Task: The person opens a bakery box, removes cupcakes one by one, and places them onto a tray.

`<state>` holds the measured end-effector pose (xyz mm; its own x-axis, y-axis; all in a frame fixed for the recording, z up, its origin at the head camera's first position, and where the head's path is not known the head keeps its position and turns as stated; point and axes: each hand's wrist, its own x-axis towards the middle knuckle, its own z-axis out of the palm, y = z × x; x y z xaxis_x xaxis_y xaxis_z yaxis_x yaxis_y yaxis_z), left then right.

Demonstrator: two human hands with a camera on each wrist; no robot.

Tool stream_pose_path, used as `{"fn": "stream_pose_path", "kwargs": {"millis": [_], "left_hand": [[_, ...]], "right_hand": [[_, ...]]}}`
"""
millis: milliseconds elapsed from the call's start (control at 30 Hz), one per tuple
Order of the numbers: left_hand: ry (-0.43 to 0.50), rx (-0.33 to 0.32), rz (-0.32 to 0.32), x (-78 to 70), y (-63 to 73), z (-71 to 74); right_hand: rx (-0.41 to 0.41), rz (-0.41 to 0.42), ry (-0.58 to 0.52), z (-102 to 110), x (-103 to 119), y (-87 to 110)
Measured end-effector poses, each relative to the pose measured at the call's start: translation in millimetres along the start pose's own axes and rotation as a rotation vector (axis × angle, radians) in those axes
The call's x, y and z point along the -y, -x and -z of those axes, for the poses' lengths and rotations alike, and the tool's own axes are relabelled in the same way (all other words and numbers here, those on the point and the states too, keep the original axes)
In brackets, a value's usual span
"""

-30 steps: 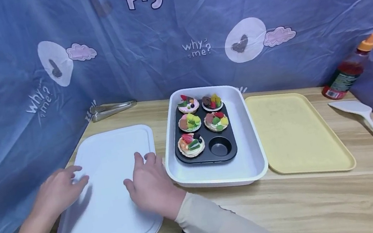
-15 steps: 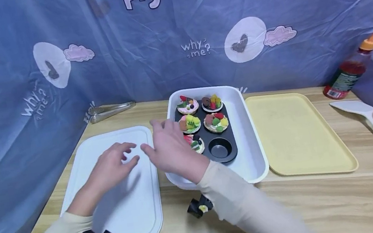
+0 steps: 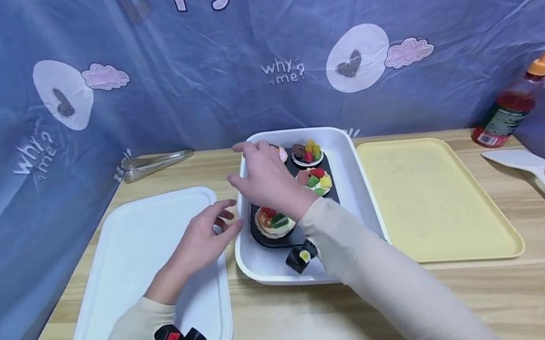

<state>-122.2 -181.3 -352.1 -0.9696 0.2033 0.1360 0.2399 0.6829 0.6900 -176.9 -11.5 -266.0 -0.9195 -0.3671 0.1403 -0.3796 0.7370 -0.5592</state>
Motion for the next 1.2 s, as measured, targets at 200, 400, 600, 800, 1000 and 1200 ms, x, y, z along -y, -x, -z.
{"fn": "stream_pose_path", "kwargs": {"millis": [200,400,600,800,1000,1200], "left_hand": [[0.138,0.007,-0.028,5.0,-1.2,-12.4],[0.233,-0.001,-0.011,6.7,0.7,-18.6],[0.272,0.018,0.039,7.8,0.7,-22.0],[0.326,0.031,0.053,10.8,4.2,-27.7],[0.380,0.006,0.040,12.4,3.4,-29.8],[0.426,0.002,0.041,16.6,3.1,-30.6]], "right_hand": [[-0.049,-0.067,-0.047,0,-26,-24.2],[-0.069,-0.131,-0.096,-1,-48,-42.5],[-0.052,-0.180,-0.132,-8,-61,-55.2],[-0.031,-0.205,-0.129,-15,-68,-62.2],[-0.035,-0.201,-0.125,-16,-76,-69.0],[0.004,-0.213,-0.128,-22,-84,-73.1]]}}
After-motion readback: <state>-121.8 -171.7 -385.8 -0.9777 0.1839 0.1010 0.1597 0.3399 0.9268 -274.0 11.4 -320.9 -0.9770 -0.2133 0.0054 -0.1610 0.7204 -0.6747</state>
